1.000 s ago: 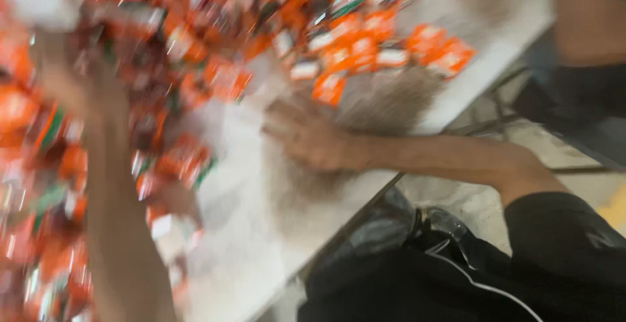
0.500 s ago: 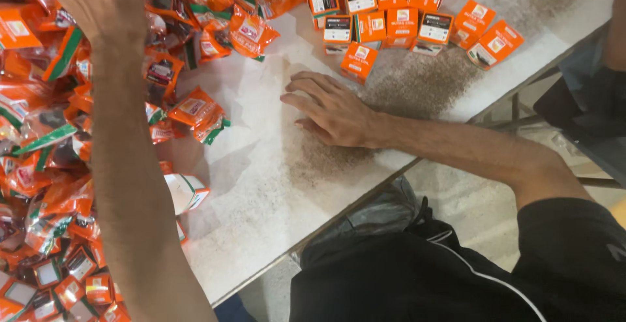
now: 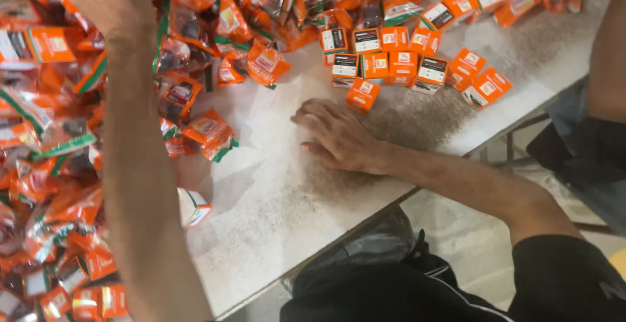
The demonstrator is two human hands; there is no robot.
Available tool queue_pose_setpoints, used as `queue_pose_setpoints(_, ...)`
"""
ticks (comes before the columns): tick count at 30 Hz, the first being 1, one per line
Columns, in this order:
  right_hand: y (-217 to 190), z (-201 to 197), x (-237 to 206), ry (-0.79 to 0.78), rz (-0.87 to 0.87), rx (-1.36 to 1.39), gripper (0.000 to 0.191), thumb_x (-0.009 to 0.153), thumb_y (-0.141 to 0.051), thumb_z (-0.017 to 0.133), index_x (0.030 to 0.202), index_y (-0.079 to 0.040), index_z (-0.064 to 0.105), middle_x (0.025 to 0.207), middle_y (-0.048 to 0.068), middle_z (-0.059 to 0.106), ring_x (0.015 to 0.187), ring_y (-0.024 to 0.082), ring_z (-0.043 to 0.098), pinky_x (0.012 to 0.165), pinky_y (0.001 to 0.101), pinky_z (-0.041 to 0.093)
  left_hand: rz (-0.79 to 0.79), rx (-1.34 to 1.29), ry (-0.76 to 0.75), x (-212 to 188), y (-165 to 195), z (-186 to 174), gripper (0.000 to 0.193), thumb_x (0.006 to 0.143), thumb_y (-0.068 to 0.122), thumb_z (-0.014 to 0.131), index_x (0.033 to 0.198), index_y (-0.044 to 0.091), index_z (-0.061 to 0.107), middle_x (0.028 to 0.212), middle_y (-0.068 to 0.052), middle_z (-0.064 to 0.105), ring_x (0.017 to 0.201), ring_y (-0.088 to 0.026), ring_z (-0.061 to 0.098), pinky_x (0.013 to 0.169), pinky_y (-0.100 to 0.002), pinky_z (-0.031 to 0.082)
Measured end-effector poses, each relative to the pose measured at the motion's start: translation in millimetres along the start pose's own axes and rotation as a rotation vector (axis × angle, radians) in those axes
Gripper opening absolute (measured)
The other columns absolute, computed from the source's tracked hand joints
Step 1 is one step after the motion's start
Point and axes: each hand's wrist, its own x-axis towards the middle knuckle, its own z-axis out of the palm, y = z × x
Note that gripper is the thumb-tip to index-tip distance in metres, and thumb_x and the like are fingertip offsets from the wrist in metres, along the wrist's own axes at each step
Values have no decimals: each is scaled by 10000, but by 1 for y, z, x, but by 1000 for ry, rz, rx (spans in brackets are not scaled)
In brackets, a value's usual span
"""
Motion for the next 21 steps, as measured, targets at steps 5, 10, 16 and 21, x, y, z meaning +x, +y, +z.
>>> queue_pose_setpoints(5,-12,-8,4,269,-22,90,833,992,-291,763,1553,61,258,1582,289,344,1484,458,358,1230,546,347,367,178,-87,-73,64,-141,95,775,115,661,869,110,674,863,-29,655,707,-183,670,473,-356,446)
queue_pose_setpoints(10,-21,4,2,-43,96,296,726,864,-251,798,1413,39,422,1401,264,523,1323,435,506,1092,492,430,387,-709,-392,-143,140,-226,401,751,137,719,1140,44,704,967,-134,718,705,-306,717,539,-441,547)
queue_pose_setpoints(16,-10,18,1,-140,73,318,654,826,-163,772,1388,10,486,1317,207,604,1253,399,564,1099,486,431,16,-572,-359,-155,81,-193,400,797,23,677,1194,60,687,1193,-177,699,803,-333,706,609,-424,565)
queue_pose_setpoints(21,-12,22,5,-99,-88,257,704,769,-206,866,1353,-5,528,1372,197,588,1311,402,530,1123,504,381,27,-279,-754,-178,70,-140,435,802,364,769,1128,93,673,1009,-207,673,851,-342,716,621,-470,579)
